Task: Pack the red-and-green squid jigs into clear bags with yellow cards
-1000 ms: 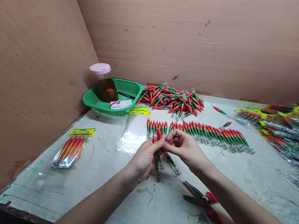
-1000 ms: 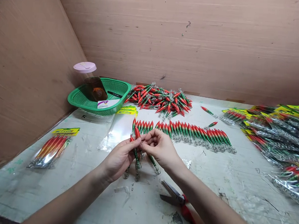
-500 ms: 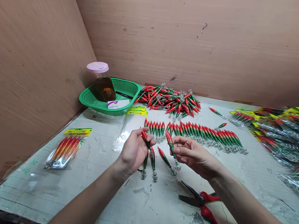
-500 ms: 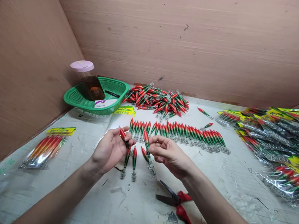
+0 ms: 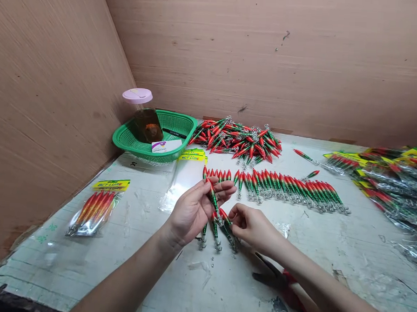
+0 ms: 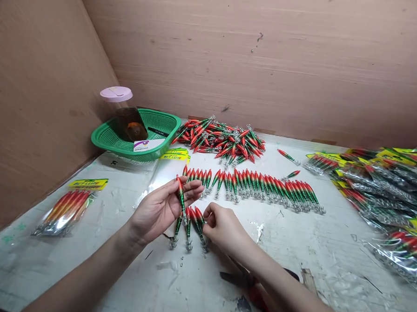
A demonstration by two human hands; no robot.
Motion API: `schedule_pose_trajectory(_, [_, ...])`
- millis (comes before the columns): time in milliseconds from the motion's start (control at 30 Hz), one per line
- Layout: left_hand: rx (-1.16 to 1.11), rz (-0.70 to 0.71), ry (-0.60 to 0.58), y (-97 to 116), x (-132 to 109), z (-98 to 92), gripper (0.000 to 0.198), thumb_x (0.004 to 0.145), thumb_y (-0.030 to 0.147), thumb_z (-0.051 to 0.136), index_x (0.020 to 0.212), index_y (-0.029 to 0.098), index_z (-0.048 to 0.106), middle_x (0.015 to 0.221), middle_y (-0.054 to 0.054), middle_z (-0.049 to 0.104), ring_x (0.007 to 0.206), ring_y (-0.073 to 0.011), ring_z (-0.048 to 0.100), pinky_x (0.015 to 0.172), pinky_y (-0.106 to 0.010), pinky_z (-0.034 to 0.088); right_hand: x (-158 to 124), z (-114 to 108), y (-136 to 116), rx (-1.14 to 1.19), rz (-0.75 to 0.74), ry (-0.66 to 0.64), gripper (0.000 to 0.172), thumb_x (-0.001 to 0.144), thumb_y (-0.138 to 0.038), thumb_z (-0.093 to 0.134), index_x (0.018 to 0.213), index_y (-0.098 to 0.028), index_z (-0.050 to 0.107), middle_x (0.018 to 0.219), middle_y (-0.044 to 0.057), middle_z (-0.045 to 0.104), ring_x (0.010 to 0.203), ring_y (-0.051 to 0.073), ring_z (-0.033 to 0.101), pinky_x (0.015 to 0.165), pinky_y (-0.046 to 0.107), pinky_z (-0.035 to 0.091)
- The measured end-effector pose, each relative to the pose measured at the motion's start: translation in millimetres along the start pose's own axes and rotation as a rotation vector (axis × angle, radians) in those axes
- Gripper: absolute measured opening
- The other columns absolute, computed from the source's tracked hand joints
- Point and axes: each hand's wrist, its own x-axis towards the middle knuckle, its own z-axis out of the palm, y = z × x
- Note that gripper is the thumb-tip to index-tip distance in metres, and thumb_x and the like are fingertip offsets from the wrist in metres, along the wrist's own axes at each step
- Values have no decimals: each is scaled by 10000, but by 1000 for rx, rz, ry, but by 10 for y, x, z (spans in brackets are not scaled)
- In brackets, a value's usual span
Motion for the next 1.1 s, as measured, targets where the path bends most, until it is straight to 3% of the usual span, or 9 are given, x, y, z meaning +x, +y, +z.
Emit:
schedule_pose_trajectory(133, [3,-7,-58,-13,-4,-30,127,903,178,470,868,141,587,1011,-138,721,950,-215,686,1026,-416,412,-117,-18,-123,-23,-84,35,40,765,-204,562,768,-200,522,630,-33,541,552,114,452,519,235,329])
schedule_pose_trajectory(333, [-20,-43,-149,-37,-36,-16,155,913,178,423,920,150,575,1081,-149,710,1032,-235,662,1042,-420,388,-378,-163,-338,98,-248,77,225,930,-350,397,837,-214,551,747,2,552,689,139,486,654,258,396])
schedule_pose_trajectory(500, [-75,-44,-236,-58,-66,-1,187,900,169,394,897,169,581,1101,-141,707,1118,-228,619,1077,-417,338,-490,-163,-536,341,-158,-123,269,887,-438,485,784,-200,556,688,-16,503,641,119,445,586,229,370])
schedule_pose_trajectory(633, [-72,-26,-288,-48,-90,8,188,893,169,397,885,180,584,1130,-131,698,1142,-228,603,1079,-426,326,-537,-82,-599,367,-108,-71,273,834,-406,569,682,-200,477,615,-39,446,570,97,398,516,215,333])
schedule_pose_trajectory(767, [-12,0,-303,-41,-104,23,269,949,238,353,850,182,596,1137,-117,696,1107,-215,620,1053,-411,356,-574,-71,-548,132,-241,120,215,846,-294,546,668,-208,460,590,-40,453,530,95,412,482,213,336])
schedule_pose_trajectory(933, [247,83,-224,-67,-105,17,307,946,347,431,963,151,666,1151,-105,682,1035,-191,626,922,-319,455,-614,-182,-423,-449,-533,469,92,879,-189,480,815,-170,544,718,26,546,635,142,504,563,256,407])
schedule_pose_trajectory(1000, [368,83,-162,-72,-104,5,291,899,373,533,978,143,691,1058,-86,702,874,-143,642,779,-242,487,-633,-248,-404,-633,-576,530,145,897,-172,447,870,-146,588,739,56,568,679,174,536,587,281,430])
schedule_pose_trajectory(1100, [479,17,-112,-68,-99,-7,272,797,380,674,902,133,721,743,-23,690,589,-66,576,565,-166,436,-679,-374,-407,-818,-601,537,208,919,-174,422,914,-127,624,732,73,596,683,199,564,592,304,450])
